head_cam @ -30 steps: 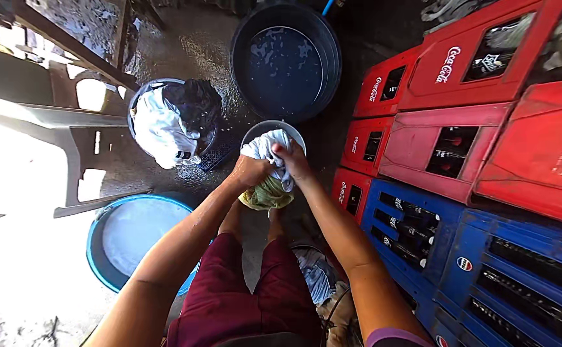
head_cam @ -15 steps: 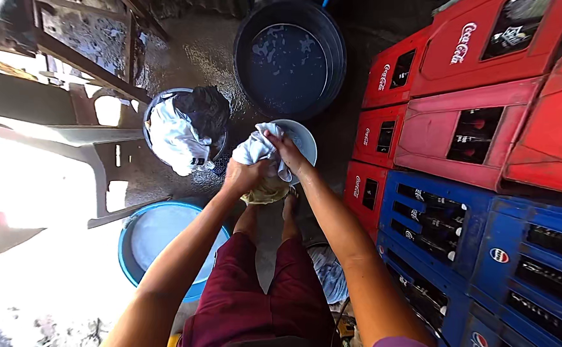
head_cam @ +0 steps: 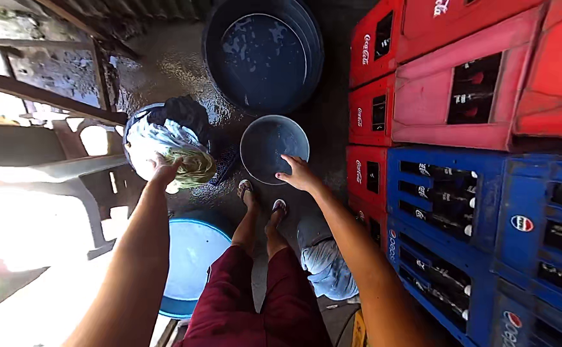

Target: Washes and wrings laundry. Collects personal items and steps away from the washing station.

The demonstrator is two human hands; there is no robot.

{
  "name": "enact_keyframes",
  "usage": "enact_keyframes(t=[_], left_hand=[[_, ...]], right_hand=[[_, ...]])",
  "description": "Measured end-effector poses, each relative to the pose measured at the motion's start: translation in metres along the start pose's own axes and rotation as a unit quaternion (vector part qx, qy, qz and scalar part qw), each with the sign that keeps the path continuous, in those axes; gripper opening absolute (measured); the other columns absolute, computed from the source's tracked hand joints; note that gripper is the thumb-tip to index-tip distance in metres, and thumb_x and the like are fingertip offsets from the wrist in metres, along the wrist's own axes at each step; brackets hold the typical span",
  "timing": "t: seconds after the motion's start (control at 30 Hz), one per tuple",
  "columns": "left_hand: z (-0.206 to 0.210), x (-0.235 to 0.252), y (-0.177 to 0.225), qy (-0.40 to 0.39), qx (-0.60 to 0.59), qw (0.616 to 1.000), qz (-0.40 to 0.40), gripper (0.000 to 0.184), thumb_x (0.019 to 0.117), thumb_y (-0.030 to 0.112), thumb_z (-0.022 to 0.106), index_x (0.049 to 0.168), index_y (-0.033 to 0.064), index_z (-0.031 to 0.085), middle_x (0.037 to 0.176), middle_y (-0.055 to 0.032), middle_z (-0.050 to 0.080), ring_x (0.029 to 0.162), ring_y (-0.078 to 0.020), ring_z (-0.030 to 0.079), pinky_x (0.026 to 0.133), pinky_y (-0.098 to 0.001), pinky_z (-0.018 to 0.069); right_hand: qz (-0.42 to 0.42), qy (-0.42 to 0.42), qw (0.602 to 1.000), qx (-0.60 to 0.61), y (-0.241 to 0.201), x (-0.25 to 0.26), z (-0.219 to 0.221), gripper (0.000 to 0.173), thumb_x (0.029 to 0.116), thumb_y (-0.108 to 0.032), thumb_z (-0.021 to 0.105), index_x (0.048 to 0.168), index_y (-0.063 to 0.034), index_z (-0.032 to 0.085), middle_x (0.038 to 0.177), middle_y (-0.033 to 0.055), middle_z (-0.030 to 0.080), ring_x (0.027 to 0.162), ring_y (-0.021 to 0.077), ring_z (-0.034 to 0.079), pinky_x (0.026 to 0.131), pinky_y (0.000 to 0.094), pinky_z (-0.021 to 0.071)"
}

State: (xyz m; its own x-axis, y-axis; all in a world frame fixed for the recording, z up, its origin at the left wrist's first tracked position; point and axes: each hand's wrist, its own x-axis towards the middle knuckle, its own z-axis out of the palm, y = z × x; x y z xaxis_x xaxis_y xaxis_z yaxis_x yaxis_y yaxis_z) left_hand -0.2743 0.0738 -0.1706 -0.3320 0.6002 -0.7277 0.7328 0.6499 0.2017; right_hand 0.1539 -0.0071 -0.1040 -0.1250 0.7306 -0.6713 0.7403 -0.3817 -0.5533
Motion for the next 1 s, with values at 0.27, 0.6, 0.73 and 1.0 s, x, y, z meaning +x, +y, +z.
enact_keyframes(t=[0.27, 0.6, 0.73, 1.0], left_hand=[[0.010, -0.055, -0.043, 0.108, -0.124, 0.986, 0.009, 0.088, 0.0997, 0.044, 0.063, 0.164, 0.0074, 0.016, 0.165, -0.0345, 0.011, 0.148, -0.0554, 0.026, 0.115, -0.0700, 0.0296], [0.064, -0.059, -0.069, -0.001, -0.613, 0.765, -0.196, 0.110, 0.0927, 0.060, 0.067, 0.164, 0.0246, -0.009, 0.166, -0.0251, 0.019, 0.139, -0.0517, 0.041, 0.094, -0.0726, 0.0484], [0.043, -0.019, -0.033, 0.023, -0.679, 0.703, -0.211, 0.129, 0.0800, 0.056, 0.083, 0.162, 0.0289, -0.014, 0.161, -0.0287, 0.025, 0.134, -0.0523, 0.044, 0.091, -0.0707, 0.0502], [0.040, 0.034, -0.015, 0.040, -0.491, 0.805, -0.332, 0.135, 0.0730, 0.039, 0.092, 0.163, 0.0072, -0.004, 0.159, -0.0371, 0.021, 0.139, -0.0499, 0.040, 0.109, -0.0571, 0.0432]], right_hand=[[0.033, -0.048, 0.985, -0.164, -0.014, 0.002, -0.019, 0.067, 0.0952, -0.039, 0.073, 0.152, -0.0111, 0.050, 0.145, 0.0232, 0.055, 0.133, 0.0439, 0.052, 0.106, 0.0636, 0.0440], [-0.079, -0.103, 0.965, -0.229, -0.182, 0.112, 0.094, 0.087, 0.0854, -0.035, 0.084, 0.159, -0.0169, 0.039, 0.156, 0.0306, 0.039, 0.140, 0.0501, 0.043, 0.108, 0.0656, 0.0423], [-0.091, -0.001, 0.968, -0.235, -0.238, 0.197, 0.120, 0.092, 0.0901, -0.037, 0.078, 0.163, -0.0160, 0.027, 0.165, 0.0334, 0.015, 0.150, 0.0536, 0.025, 0.113, 0.0660, 0.0371], [-0.059, -0.155, 0.919, -0.359, -0.264, 0.273, 0.162, 0.047, 0.0882, -0.020, 0.073, 0.131, -0.0017, 0.066, 0.141, 0.0232, 0.058, 0.137, 0.0431, 0.048, 0.104, 0.0641, 0.0458]])
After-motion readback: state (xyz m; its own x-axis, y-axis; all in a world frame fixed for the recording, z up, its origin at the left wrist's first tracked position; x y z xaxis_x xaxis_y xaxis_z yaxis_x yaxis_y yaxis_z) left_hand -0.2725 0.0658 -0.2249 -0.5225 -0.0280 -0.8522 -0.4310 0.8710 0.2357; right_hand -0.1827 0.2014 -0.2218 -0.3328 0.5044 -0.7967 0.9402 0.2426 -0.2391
